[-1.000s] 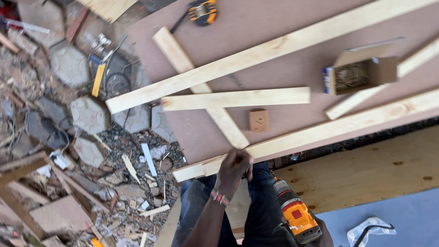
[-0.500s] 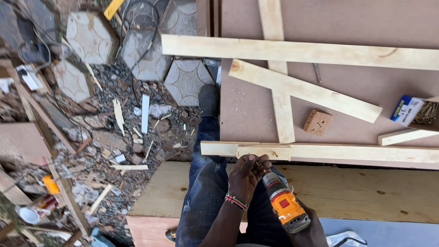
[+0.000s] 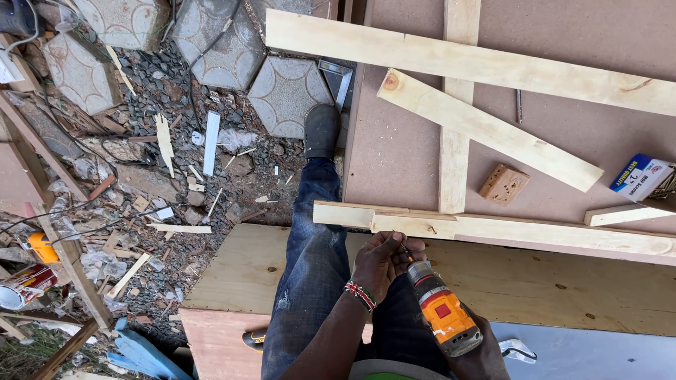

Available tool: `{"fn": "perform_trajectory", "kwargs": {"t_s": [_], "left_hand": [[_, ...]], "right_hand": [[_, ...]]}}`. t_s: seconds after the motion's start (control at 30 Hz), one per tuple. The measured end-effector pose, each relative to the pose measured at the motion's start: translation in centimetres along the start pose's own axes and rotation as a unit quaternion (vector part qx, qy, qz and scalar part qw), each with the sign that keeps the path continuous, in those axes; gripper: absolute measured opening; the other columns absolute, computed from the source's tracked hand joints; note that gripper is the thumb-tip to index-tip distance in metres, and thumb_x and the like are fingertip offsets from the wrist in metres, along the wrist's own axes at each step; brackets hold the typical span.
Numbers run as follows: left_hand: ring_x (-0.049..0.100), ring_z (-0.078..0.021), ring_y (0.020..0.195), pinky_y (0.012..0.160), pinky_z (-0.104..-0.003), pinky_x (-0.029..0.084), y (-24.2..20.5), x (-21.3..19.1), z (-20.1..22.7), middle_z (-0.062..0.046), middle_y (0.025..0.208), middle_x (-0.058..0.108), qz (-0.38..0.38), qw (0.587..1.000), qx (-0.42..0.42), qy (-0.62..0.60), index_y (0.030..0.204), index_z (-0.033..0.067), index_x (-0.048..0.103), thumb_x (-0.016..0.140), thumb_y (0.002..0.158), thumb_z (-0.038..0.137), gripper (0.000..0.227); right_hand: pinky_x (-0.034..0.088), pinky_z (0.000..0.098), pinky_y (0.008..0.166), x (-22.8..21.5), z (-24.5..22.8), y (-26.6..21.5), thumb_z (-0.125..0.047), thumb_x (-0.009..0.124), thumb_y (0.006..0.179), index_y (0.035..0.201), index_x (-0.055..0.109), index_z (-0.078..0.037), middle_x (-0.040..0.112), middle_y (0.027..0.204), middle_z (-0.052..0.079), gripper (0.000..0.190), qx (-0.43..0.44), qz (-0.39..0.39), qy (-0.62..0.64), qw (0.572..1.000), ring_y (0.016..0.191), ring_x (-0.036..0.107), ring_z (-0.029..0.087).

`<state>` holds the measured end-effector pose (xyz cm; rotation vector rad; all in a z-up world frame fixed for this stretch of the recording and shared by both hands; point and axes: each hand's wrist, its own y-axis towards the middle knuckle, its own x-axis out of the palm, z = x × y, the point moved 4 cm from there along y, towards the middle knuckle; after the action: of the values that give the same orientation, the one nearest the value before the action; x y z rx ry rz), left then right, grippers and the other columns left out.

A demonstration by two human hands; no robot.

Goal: A person is shown assembling a wooden frame by aligning slats and fastening them together using a cordless power drill and screws on a makeshift work surface.

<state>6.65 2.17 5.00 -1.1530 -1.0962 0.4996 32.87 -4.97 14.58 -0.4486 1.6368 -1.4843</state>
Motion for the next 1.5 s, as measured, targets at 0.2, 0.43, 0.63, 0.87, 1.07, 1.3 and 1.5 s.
{"fn": "perform_trajectory", "kwargs": {"t_s": [0.2, 0.43, 0.63, 0.87, 1.07, 1.3, 1.5], "left_hand": [[0.090, -0.0379, 0.096, 0.080, -0.042, 0.072, 0.5, 1.3, -2.7, -0.031, 0.117, 0.090, 0.017, 0.996, -0.057, 0.062, 0.112, 0.0092, 0.064, 0.083, 0.111, 0.033, 0.031], [0.087, -0.0409, 0.084, 0.079, -0.049, 0.075, 4.4, 4.3, -12.1, -0.024, 0.095, 0.085, -0.023, 0.997, -0.059, -0.045, 0.125, 0.0050, 0.070, 0.082, 0.116, 0.020, 0.022], [0.090, -0.0420, 0.087, 0.075, -0.046, 0.079, 6.0, 5.4, -12.7, -0.030, 0.095, 0.085, 0.014, 0.998, -0.026, -0.061, 0.140, -0.0005, 0.072, 0.071, 0.125, 0.017, 0.023], [0.090, -0.0423, 0.087, 0.080, -0.046, 0.079, 5.8, 5.9, -11.9, -0.028, 0.095, 0.085, 0.047, 0.997, -0.038, -0.057, 0.142, 0.0002, 0.072, 0.064, 0.126, 0.014, 0.022], [0.091, -0.0404, 0.086, 0.080, -0.046, 0.080, 7.4, 4.9, -13.2, -0.026, 0.093, 0.085, 0.079, 0.994, -0.051, -0.056, 0.142, 0.0009, 0.069, 0.060, 0.125, 0.013, 0.023], [0.086, -0.0358, 0.069, 0.070, -0.054, 0.081, 8.4, 5.2, -14.6, -0.018, 0.084, 0.078, 0.144, 0.986, -0.050, -0.062, 0.141, -0.0016, 0.069, 0.053, 0.126, 0.014, 0.027], [0.068, -0.0281, 0.057, 0.077, -0.066, 0.075, 8.6, 5.5, -14.3, -0.010, 0.079, 0.060, 0.151, 0.984, -0.041, -0.090, 0.120, -0.0004, 0.065, 0.050, 0.115, 0.003, 0.017]], "right_hand": [[0.077, 0.0397, 0.084, -2.7, -4.5, -3.2, -0.018, 0.094, 0.089, 0.136, 0.086, -0.020, 0.102, 0.107, 0.004, 0.048, -0.072, -0.010, 0.043, 0.996, 0.095, 0.099, 0.022], [0.073, 0.0399, 0.107, -0.5, 7.8, 0.7, -0.032, 0.100, 0.086, 0.135, 0.090, -0.016, 0.098, 0.124, 0.005, 0.052, -0.009, 0.092, 0.029, 0.995, 0.119, 0.094, 0.025], [0.075, 0.0519, 0.098, -4.3, 1.1, 0.8, -0.037, 0.102, 0.088, 0.128, 0.090, -0.006, 0.098, 0.115, 0.015, 0.052, 0.059, 0.071, 0.001, 0.996, 0.119, 0.091, 0.036], [0.073, 0.0653, 0.096, -6.0, -4.9, -0.5, -0.040, 0.100, 0.093, 0.122, 0.087, 0.002, 0.093, 0.107, 0.029, 0.053, 0.105, 0.071, 0.039, 0.991, 0.116, 0.088, 0.052], [0.073, 0.0599, 0.099, -6.4, -5.1, -0.6, -0.037, 0.098, 0.093, 0.128, 0.086, -0.002, 0.094, 0.114, 0.024, 0.051, 0.089, 0.061, 0.050, 0.993, 0.117, 0.089, 0.046], [0.072, 0.0534, 0.102, -6.6, -4.7, -0.9, -0.033, 0.095, 0.093, 0.136, 0.085, -0.007, 0.095, 0.122, 0.018, 0.051, 0.079, 0.047, 0.061, 0.994, 0.119, 0.091, 0.040], [0.071, 0.0471, 0.105, -7.0, -5.0, -1.1, -0.029, 0.092, 0.093, 0.143, 0.084, -0.012, 0.096, 0.131, 0.012, 0.054, 0.062, 0.035, 0.075, 0.995, 0.121, 0.092, 0.034]]}}
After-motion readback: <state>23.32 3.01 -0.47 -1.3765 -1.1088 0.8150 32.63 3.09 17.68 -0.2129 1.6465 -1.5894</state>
